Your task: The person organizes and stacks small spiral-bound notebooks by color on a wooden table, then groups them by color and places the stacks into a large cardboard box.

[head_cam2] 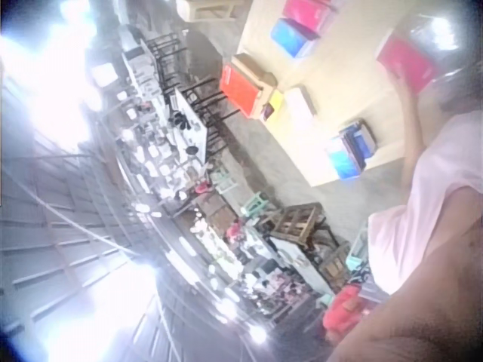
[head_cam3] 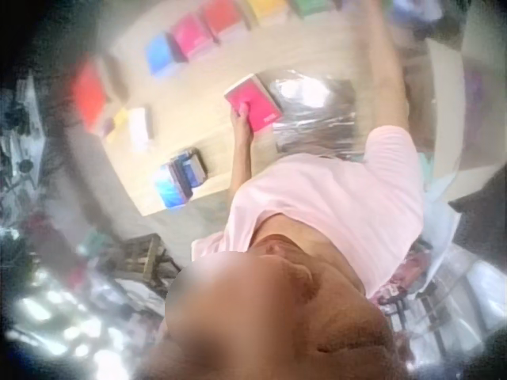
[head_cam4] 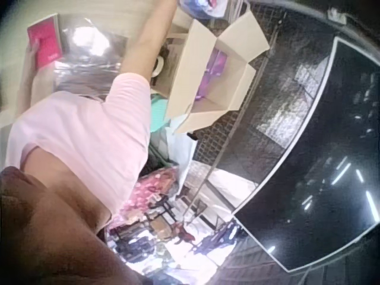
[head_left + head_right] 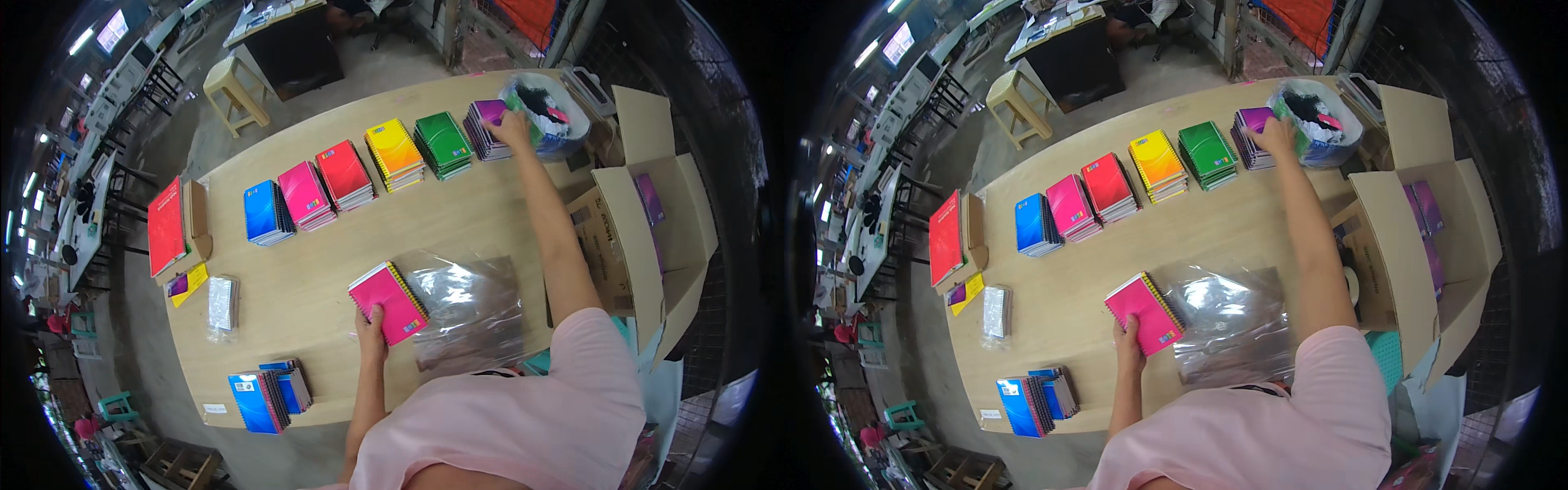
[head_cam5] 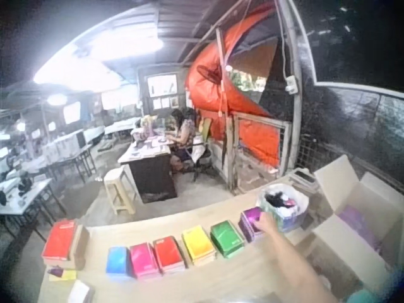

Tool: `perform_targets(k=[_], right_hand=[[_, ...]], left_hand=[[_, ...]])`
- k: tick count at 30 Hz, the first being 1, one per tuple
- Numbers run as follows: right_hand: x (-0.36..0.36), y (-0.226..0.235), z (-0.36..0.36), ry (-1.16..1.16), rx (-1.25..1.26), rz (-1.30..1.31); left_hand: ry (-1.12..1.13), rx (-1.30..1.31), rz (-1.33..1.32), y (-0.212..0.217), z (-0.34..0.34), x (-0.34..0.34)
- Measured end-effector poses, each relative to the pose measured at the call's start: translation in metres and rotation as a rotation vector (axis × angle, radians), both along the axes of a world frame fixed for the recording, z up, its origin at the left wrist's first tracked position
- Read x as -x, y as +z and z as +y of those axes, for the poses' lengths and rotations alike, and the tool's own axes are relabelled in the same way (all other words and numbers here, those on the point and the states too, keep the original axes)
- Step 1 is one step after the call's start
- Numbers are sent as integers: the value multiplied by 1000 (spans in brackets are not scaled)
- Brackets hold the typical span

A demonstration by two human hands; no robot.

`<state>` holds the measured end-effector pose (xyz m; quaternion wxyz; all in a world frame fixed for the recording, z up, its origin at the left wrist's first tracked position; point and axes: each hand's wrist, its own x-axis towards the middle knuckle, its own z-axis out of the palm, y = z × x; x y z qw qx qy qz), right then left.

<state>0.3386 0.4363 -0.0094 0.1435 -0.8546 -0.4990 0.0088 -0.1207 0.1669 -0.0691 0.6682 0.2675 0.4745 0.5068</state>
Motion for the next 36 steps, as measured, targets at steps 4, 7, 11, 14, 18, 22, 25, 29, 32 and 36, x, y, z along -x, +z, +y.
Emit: perform_targets(k=[4,7,11,14,18,22,25,29,32,36], right_hand=[[-44,-8,10,-171,61,163],[-40,-3,13,-200,118,196],[-13,27,20,-167,118,180],[-31,36,33,-169,228,225],[-45,22,46,-129,339,372],[-49,-3,51,-123,337,300],[-51,-19,60,-155,353,365],[-73,-46,67,-211,336,431],[-84,-51,75,-243,332,487],[-78,-69,85,-243,330,580]], left_hand=[[-10,-10,9,-3,4,7],[1,11,32,0,6,7],[11,25,18,8,8,6],[-13,25,12,7,8,1],[-5,29,-17,9,5,-5],[0,22,-24,10,0,-7],[21,46,-35,13,-2,-6],[31,50,-20,19,-1,-9],[40,51,-39,21,0,-9],[70,44,-25,24,2,-5]])
